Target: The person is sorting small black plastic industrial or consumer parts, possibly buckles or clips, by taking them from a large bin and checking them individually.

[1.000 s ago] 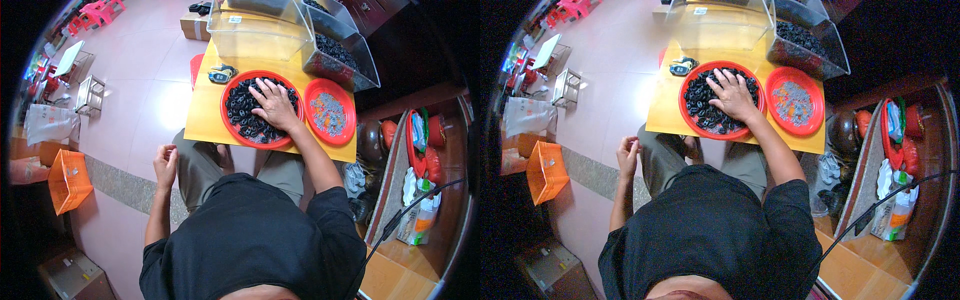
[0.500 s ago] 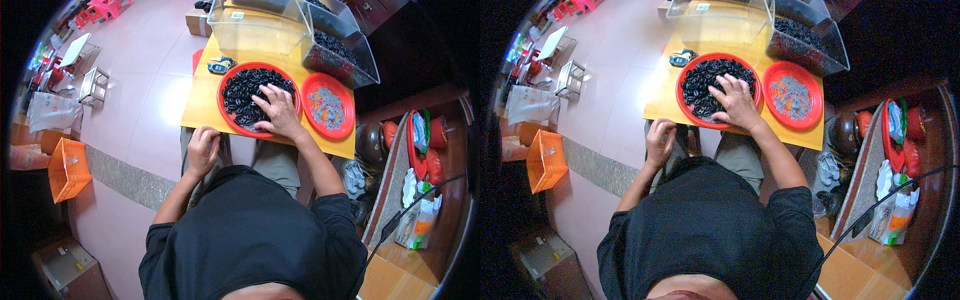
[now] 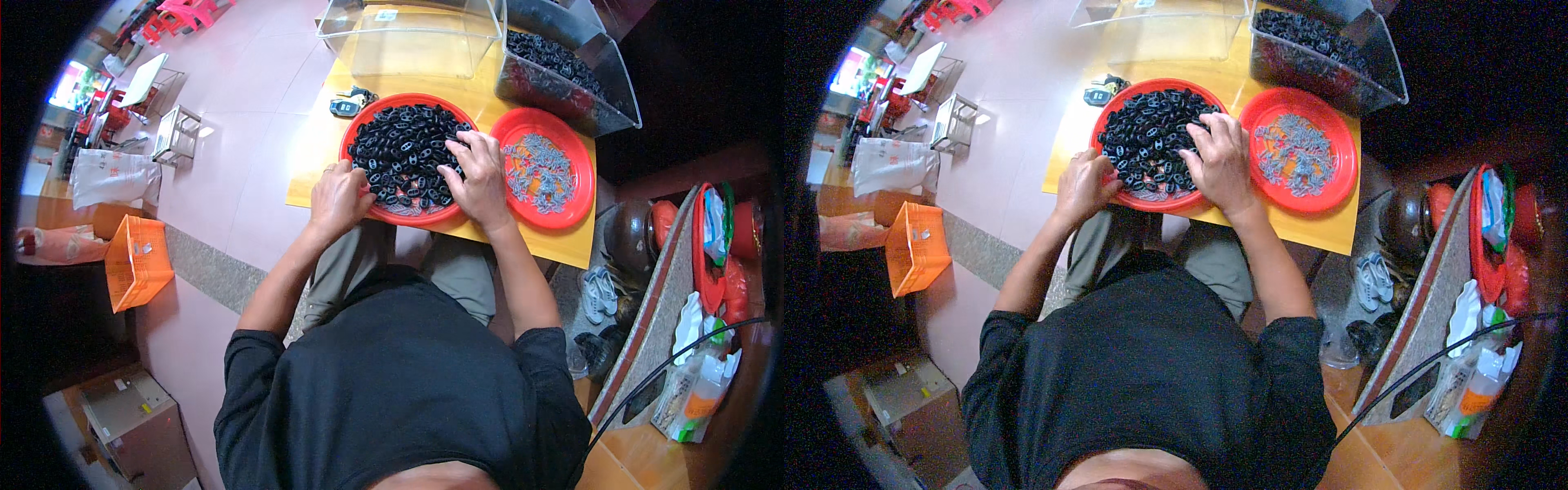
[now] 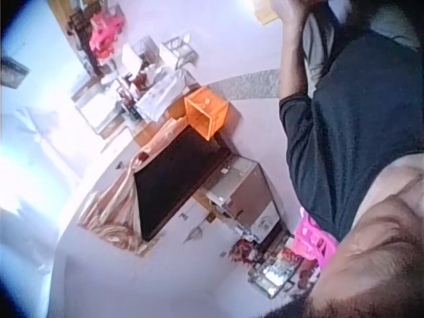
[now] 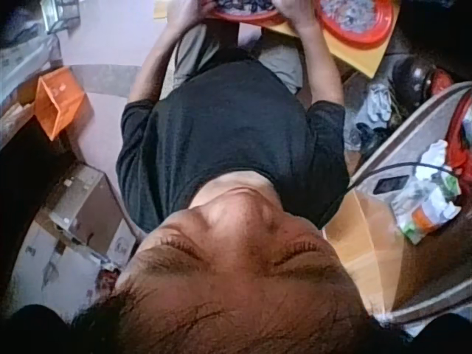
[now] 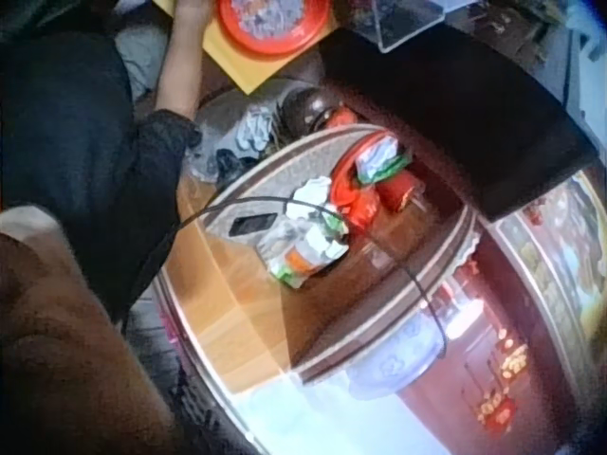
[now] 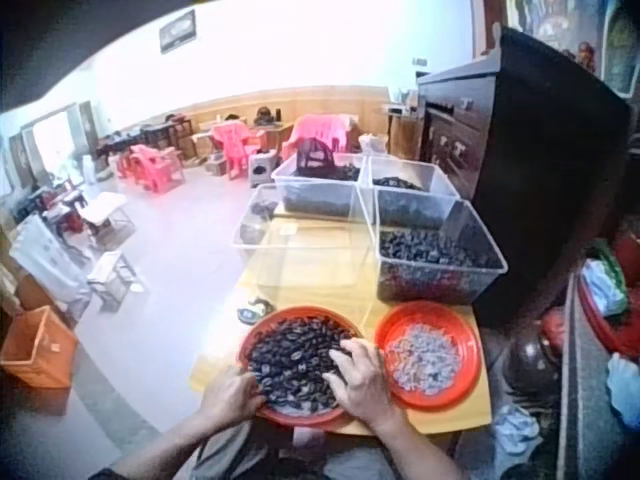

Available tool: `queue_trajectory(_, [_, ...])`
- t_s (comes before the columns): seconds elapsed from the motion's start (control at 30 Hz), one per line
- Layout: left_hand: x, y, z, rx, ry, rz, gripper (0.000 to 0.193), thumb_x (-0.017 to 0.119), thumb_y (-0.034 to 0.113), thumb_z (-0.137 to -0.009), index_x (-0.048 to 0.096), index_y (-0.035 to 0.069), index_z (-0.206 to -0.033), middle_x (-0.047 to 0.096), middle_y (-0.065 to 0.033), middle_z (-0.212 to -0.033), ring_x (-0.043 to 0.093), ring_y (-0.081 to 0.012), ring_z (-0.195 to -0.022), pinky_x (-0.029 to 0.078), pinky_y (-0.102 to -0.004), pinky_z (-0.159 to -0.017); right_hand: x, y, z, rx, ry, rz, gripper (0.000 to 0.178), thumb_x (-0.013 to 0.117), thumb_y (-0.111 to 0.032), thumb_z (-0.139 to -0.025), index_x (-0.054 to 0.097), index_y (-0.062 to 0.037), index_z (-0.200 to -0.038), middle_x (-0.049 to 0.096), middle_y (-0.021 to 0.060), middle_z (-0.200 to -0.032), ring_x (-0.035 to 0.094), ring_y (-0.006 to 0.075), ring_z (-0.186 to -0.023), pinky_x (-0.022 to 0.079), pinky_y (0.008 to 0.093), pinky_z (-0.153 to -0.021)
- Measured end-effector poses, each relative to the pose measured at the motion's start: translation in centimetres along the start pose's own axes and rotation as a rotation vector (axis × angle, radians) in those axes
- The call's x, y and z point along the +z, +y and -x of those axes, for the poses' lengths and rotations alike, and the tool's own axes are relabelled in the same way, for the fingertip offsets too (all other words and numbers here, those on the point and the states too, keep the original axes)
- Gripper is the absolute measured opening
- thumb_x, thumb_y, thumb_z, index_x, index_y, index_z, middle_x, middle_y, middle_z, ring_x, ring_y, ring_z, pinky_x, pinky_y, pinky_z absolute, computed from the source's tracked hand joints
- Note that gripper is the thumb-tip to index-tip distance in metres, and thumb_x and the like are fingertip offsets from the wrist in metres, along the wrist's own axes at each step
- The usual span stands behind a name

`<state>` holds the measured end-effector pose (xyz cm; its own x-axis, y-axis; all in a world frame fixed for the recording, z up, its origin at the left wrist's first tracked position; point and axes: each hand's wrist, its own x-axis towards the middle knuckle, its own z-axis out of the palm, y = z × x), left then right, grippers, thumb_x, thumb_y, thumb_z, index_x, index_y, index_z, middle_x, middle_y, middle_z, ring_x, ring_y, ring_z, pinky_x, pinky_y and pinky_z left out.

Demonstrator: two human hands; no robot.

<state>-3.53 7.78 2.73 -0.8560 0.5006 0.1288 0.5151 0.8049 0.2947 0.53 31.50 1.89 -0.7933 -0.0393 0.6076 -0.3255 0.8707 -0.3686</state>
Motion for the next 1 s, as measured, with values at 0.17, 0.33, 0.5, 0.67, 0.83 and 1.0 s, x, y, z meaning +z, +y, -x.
queue_trajectory(0.17, [1.2, -0.5, -1.5, 0.041, 0.163, -0.166, 0.015, 0.065, 0.01, -0.066, 0.055, 0.006, -0.077, 0.052, -0.0124, -0.083, 0.055, -0.0307, -0.083, 0.048, -0.0401, -0.066, -1.1, -0.4, 1.3, -0.021, -0.004, -0.065, 0.034, 0.07, -0.011, -0.065, 0.061, -0.0052, -0.098, 0.055, 0.0115, -0.106, 0.048, 0.0305, -0.105, 0.038, 0.0418, -0.088])
queue_trajectory(0.33, [1.5, 2.2, 0.0, 0.222, 0.164, 0.136, 0.019, 0.07, 0.014, -0.066, 0.053, 0.006, -0.073, 0.048, -0.0106, -0.078, 0.05, -0.0289, -0.076, 0.044, -0.0391, -0.063, -1.4, -0.4, 2.9, -0.01, -0.026, -0.109, 0.031, 0.068, -0.009, -0.066, 0.061, -0.0063, -0.097, 0.054, 0.0111, -0.106, 0.047, 0.0304, -0.106, 0.038, 0.0425, -0.087])
queue_trajectory(0.5, [2.2, 3.0, -1.3, 0.21, 0.115, -0.001, 0.023, 0.071, 0.017, -0.065, 0.053, 0.006, -0.073, 0.049, -0.011, -0.08, 0.05, -0.0292, -0.081, 0.045, -0.0389, -0.065, -2.0, -0.7, 3.6, 0.004, -0.059, -0.111, 0.03, 0.068, -0.009, -0.066, 0.061, -0.0058, -0.095, 0.054, 0.0108, -0.106, 0.047, 0.0297, -0.106, 0.038, 0.0417, -0.087])
queue_trajectory(0.67, [2.3, 0.8, -2.2, 0.096, 0.236, -0.028, 0.019, 0.068, 0.015, -0.068, 0.053, 0.006, -0.073, 0.049, -0.011, -0.078, 0.052, -0.03, -0.077, 0.046, -0.0398, -0.064, -2.0, -0.7, 3.9, 0.044, -0.056, -0.071, 0.024, 0.068, -0.008, -0.066, 0.063, -0.0055, -0.09, 0.055, 0.0109, -0.104, 0.048, 0.0294, -0.105, 0.038, 0.041, -0.087])
queue_trajectory(0.83, [2.0, 0.4, -1.4, 0.179, 0.301, 0.107, 0.015, 0.066, 0.009, -0.069, 0.052, 0.005, -0.071, 0.049, -0.0108, -0.075, 0.052, -0.0297, -0.074, 0.045, -0.0391, -0.062, -1.0, -2.1, 2.0, -0.04, -0.174, -0.046, 0.008, 0.061, -0.009, -0.067, 0.061, -0.0059, -0.074, 0.052, 0.0083, -0.086, 0.049, 0.0263, -0.089, 0.039, 0.0385, -0.076])
queue_trajectory(1.0, [1.9, -0.4, 0.3, 0.204, 0.346, 0.239, 0.014, 0.067, 0.006, -0.068, 0.053, 0.005, -0.072, 0.049, -0.0102, -0.073, 0.051, -0.0293, -0.072, 0.043, -0.0383, -0.061, 0.9, -2.9, 0.5, -0.196, -0.389, 0.16, 0.011, 0.054, -0.015, -0.07, 0.061, -0.0093, -0.064, 0.05, 0.006, -0.076, 0.048, 0.0227, -0.081, 0.037, 0.0349, -0.068])
